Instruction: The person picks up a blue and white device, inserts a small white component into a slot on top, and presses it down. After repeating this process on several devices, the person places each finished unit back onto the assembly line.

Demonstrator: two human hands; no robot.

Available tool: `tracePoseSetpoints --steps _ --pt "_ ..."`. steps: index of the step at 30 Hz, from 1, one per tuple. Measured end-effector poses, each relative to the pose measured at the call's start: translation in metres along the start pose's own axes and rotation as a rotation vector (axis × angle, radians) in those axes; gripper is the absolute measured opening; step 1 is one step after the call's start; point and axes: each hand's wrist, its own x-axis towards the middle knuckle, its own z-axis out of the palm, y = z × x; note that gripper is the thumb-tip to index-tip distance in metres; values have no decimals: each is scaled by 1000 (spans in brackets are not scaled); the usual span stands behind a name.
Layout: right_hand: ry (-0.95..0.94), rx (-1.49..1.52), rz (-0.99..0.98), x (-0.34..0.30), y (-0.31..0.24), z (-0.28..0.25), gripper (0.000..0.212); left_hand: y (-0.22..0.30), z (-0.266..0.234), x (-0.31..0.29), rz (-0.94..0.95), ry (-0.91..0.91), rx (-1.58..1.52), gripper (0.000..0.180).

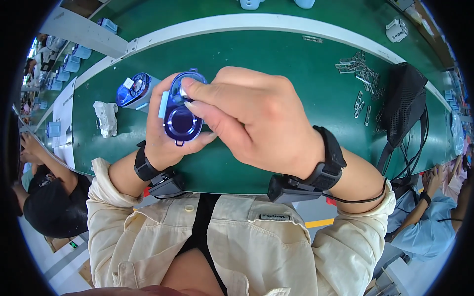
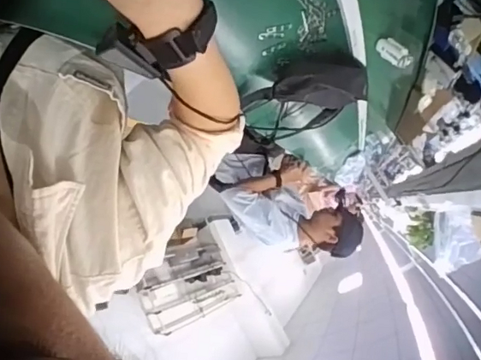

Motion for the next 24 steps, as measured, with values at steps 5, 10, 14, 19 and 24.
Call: tracePoseSetpoints --steps 5,10,14,19,24 --pt "62 202 149 5 -4 -15 26 3 -2 3 236 -44 159 87" --pt "13 138 -14 6 -3 -10 28 0 -1 2 285 -33 203 82" --pt "3 66 -91 3 -2 -10 34 -1 1 5 405 -22 295 78" --pt "7 69 -66 4 1 -9 46 -1 0 8 455 -30 347 76" --pt "-22 596 231 -5 3 14 49 1 5 8 484 -40 324 78"
